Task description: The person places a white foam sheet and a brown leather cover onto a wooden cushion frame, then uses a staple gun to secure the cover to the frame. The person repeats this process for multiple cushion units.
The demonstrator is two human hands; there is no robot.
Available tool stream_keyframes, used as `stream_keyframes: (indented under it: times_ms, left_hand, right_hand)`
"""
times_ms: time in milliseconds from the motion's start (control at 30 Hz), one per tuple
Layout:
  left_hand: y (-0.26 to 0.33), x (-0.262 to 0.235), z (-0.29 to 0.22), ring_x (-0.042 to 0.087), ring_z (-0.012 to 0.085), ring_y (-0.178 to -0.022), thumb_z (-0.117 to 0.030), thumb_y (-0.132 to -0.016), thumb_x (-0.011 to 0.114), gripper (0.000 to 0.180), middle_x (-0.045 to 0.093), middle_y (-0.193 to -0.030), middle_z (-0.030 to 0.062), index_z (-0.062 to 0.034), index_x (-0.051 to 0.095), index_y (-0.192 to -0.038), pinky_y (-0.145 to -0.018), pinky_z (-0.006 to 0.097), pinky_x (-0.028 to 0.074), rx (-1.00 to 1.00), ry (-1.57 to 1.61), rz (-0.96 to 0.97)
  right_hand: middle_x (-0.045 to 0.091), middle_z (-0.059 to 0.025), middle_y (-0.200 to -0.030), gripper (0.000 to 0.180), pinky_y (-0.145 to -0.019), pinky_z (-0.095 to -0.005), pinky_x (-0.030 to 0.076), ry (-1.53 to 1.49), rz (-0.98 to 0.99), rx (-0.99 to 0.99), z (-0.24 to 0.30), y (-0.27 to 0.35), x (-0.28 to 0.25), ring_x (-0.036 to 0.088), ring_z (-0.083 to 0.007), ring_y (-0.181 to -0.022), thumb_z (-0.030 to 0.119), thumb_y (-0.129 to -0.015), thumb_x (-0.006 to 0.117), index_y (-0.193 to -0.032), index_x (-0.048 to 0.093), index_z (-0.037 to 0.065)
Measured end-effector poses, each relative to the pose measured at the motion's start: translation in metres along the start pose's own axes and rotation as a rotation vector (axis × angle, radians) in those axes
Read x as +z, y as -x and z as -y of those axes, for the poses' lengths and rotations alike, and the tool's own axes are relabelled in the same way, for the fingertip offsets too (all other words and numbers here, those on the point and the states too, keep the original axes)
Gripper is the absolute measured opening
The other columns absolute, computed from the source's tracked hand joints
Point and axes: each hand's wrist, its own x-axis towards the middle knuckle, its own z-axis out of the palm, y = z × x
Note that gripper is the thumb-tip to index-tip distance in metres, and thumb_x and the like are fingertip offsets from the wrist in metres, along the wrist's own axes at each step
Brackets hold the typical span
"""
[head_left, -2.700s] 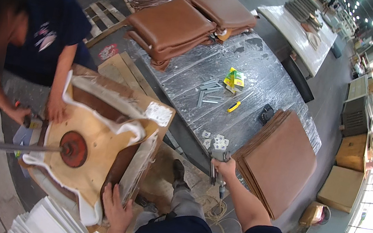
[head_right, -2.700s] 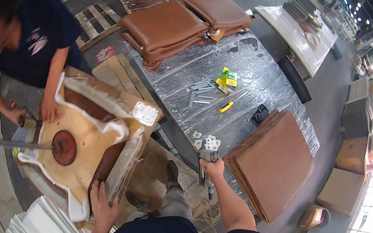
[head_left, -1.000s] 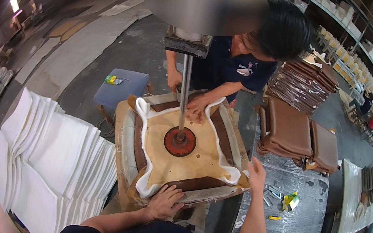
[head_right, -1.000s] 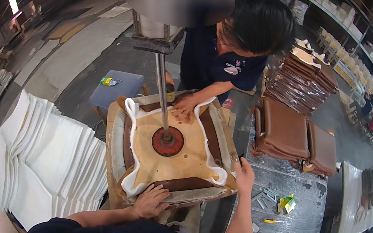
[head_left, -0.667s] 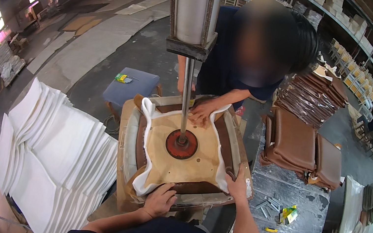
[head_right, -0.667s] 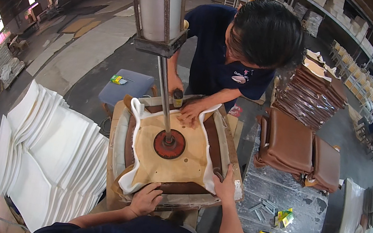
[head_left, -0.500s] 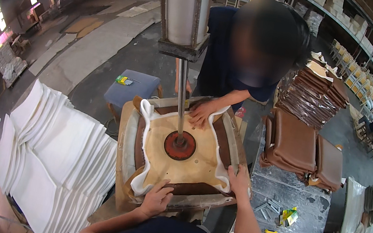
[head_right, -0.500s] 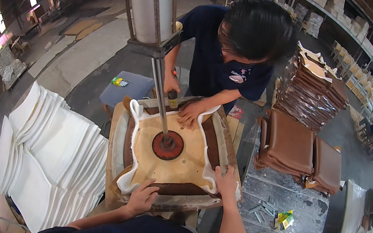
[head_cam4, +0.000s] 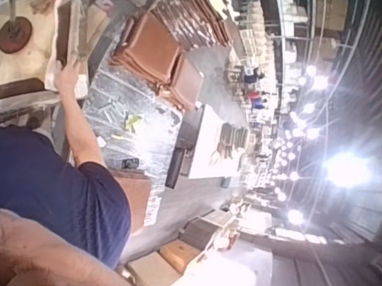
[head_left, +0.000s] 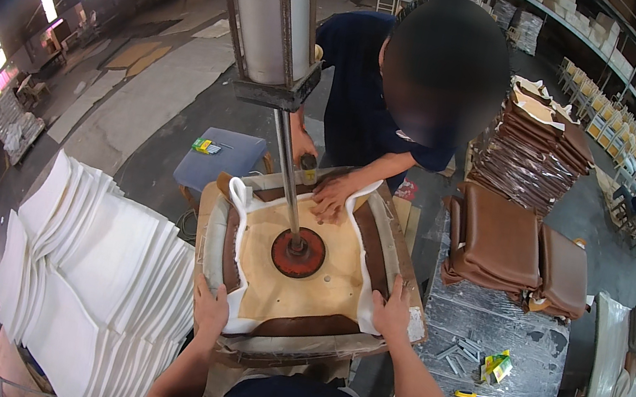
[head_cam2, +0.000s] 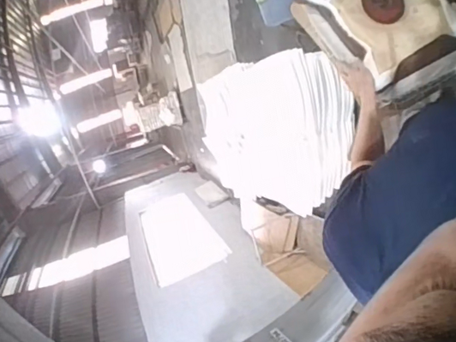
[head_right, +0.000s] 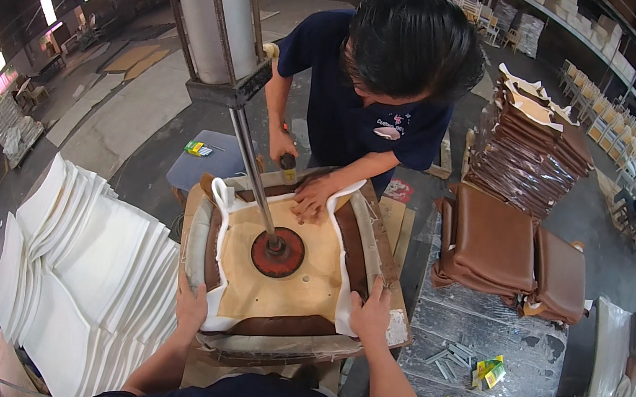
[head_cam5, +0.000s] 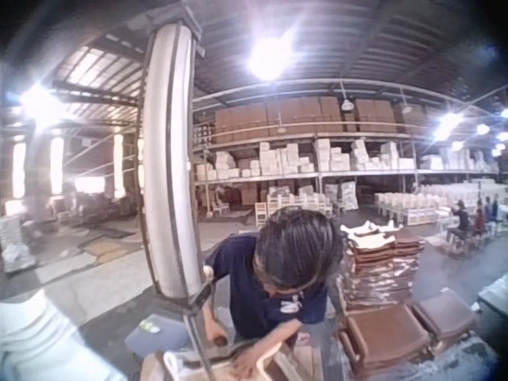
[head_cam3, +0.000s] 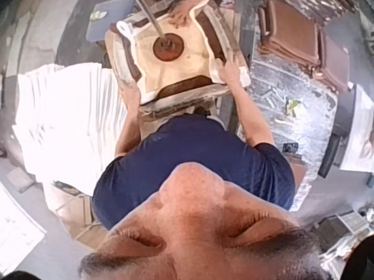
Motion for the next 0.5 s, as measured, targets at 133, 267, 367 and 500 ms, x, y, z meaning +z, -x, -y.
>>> stream_keyframes:
  times_ms: [133,267,367,500]
  left_hand:
    - [0.0013,0.0065,-0.0043,0.048,0.0492,-0.154,-0.041,-0.107,0.065,0.083,0.043,-0.172,0.0306,-0.0054,0.032,-0.175,-0.127,0.054,0.042,0.002,-0.010,0.002]
    - [0.0012,0.0062,-0.0026,0.050,0.0487,-0.153,-0.039,-0.106,0.065,0.083,0.046,-0.171,0.0300,-0.0055,0.032,-0.175,-0.126,0.054,0.042,-0.014,-0.025,-0.004]
    - [0.0022,0.0064,0.0006,0.050,0.0480,-0.154,-0.038,-0.105,0.066,0.084,0.046,-0.171,0.0296,-0.0056,0.032,-0.175,-0.126,0.054,0.042,0.022,-0.023,-0.030]
    - [0.0017,0.0062,0.0039,0.050,0.0475,-0.154,-0.036,-0.104,0.067,0.084,0.047,-0.170,0.0293,-0.0058,0.033,-0.175,-0.126,0.053,0.042,0.032,-0.033,-0.040]
  right_hand:
    - [0.050,-0.0375,-0.160,0.095,-0.118,-0.0601,0.047,0.039,-0.079,-0.025,-0.0045,-0.0002,0.0004,0.052,-0.0571,-0.146,0.044,-0.102,0.074,-0.177,0.026,0.011]
    - [0.050,-0.0370,-0.157,0.094,-0.115,-0.0607,0.049,0.033,-0.070,-0.050,-0.0025,0.0014,0.0018,0.054,-0.0566,-0.142,0.043,-0.102,0.074,-0.176,0.026,0.008]
    - [0.049,-0.0367,-0.157,0.094,-0.114,-0.0606,0.050,0.047,-0.066,-0.032,0.0002,0.0030,0.0011,0.054,-0.0570,-0.142,0.042,-0.101,0.075,-0.175,0.028,0.008]
    - [0.051,-0.0348,-0.155,0.096,-0.112,-0.0608,0.051,0.036,-0.080,-0.049,0.0010,0.0051,0.0017,0.055,-0.0563,-0.140,0.041,-0.100,0.077,-0.175,0.028,0.009]
